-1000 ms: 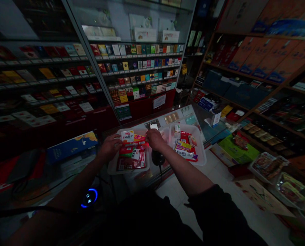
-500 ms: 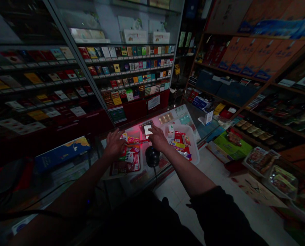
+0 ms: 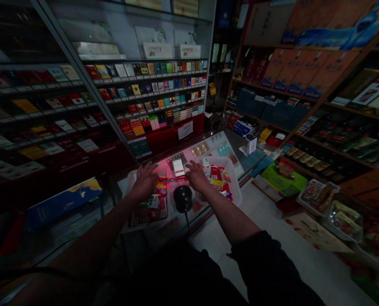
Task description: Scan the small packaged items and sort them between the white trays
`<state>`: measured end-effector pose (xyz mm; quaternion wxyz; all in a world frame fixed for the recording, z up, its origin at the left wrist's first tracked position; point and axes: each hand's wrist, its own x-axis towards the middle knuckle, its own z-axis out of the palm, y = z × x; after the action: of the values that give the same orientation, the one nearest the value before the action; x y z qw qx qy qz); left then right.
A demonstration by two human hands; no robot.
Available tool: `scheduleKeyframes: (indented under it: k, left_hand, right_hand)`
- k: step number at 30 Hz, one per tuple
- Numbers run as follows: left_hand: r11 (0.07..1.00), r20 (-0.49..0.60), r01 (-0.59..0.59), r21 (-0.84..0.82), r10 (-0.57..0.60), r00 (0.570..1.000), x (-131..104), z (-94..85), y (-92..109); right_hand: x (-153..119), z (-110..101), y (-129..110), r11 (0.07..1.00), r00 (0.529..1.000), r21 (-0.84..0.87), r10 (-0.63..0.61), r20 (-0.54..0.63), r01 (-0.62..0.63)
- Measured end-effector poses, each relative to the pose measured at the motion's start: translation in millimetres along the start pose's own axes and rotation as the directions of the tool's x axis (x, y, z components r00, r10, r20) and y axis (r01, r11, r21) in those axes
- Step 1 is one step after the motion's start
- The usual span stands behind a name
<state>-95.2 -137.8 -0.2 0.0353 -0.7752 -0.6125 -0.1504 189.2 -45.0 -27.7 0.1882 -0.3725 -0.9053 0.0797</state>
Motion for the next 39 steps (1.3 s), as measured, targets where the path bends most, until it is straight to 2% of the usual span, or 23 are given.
scheduleKeyframes:
  k: [8, 17, 24, 29, 39]
  left_hand:
    - [0.996, 0.019, -0.020, 0.090, 0.018, 1.000, 9.2, 15.7, 7.2]
    - [0.991, 0.067, -0.010, 0.130, 0.001, 0.998, 12.9, 23.8, 0.8]
    - [0.989, 0.087, 0.023, 0.148, -0.036, 0.996, 12.2, 24.6, 5.1]
    - [0.993, 0.091, 0.038, 0.115, -0.049, 0.995, 11.4, 26.6, 4.0]
    - [0.985, 0.105, 0.049, 0.166, -0.067, 0.992, 7.6, 32.5, 6.7]
  right_hand:
    - [-9.4, 13.3, 9.3, 0.999, 0.999, -0.014, 0.043, 0.020, -0.043]
    - [-10.1, 34.2, 17.6, 0.999, 0.999, 0.012, 0.033, 0.022, -0.033]
    - [-9.8, 35.6, 16.4, 0.998, 0.995, 0.011, 0.056, 0.083, -0.057]
    - [-9.5, 38.0, 19.2, 0.998, 0.996, 0.028, 0.052, 0.075, -0.055]
    - [-13.2, 33.6, 16.4, 0.996, 0.994, 0.025, 0.080, 0.071, -0.082]
